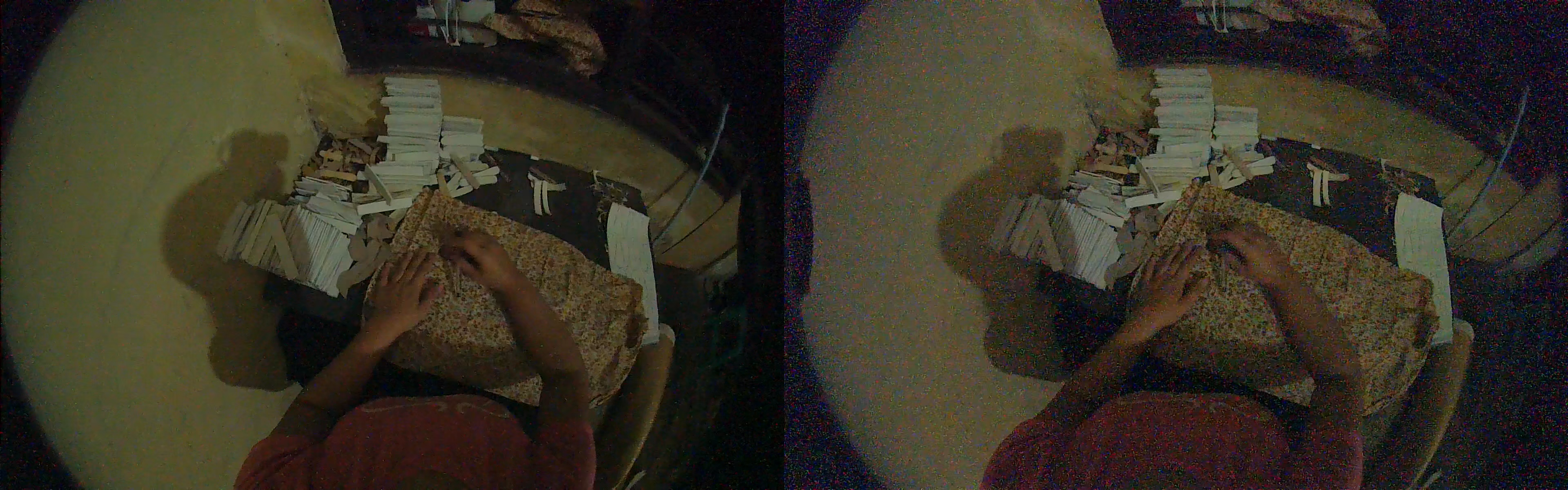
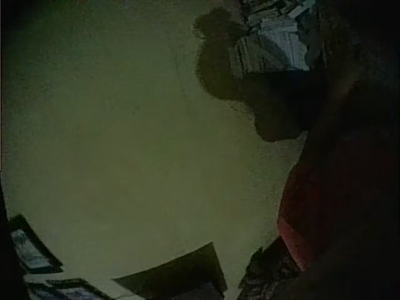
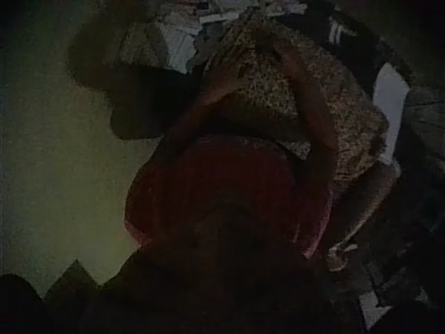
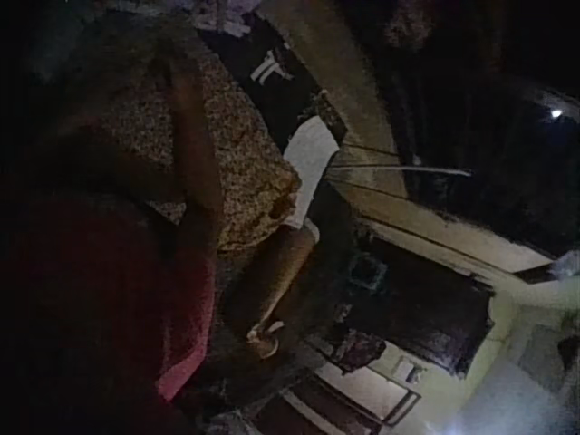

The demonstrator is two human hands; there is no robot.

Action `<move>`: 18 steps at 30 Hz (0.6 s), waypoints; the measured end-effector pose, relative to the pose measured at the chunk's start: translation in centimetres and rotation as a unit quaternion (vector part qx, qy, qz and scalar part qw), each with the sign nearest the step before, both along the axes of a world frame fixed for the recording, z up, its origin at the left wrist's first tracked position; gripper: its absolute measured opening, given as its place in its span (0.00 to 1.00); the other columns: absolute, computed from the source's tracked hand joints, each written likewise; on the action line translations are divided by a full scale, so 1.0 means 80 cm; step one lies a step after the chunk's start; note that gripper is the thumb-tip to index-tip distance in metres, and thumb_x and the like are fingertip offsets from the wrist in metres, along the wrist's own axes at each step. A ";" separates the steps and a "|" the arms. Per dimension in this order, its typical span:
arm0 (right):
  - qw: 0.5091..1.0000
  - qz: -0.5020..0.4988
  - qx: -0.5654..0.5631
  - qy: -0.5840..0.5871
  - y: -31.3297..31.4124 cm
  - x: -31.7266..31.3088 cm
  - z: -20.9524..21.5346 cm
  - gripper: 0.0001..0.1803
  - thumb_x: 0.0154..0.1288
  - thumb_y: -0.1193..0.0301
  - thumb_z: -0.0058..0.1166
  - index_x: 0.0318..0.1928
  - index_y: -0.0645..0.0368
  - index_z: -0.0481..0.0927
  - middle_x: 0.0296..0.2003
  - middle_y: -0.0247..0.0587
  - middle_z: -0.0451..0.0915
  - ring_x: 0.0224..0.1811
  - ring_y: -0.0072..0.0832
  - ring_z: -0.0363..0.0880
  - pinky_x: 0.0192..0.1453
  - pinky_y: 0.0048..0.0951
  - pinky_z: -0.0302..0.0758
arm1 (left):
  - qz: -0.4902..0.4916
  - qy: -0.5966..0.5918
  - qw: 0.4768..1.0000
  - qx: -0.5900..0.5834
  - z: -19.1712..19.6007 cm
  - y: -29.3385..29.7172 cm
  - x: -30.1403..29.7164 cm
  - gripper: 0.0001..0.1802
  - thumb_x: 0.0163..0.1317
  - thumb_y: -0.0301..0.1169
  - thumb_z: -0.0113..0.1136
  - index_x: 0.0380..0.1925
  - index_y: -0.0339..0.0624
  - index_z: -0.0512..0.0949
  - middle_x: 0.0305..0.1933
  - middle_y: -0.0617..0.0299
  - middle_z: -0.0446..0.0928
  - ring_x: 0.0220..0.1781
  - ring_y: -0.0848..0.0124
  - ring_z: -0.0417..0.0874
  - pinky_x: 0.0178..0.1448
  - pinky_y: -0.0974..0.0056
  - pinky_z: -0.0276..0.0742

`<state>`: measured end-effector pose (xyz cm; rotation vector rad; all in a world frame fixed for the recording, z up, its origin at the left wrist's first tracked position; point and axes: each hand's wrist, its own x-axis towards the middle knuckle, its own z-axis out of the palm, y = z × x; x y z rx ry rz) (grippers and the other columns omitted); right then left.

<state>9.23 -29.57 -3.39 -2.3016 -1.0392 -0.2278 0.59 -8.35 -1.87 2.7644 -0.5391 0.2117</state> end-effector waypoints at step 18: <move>0.981 -0.145 -0.132 0.009 -0.036 -0.027 -0.008 0.24 0.60 0.63 0.47 0.57 0.50 0.61 0.59 0.47 0.62 0.64 0.41 0.56 0.63 0.59 0.48 | 0.057 0.058 0.995 0.060 -0.005 -0.003 -0.010 0.35 0.60 0.58 0.35 0.63 0.53 0.54 0.70 0.57 0.46 0.71 0.59 0.45 0.68 0.46 0.44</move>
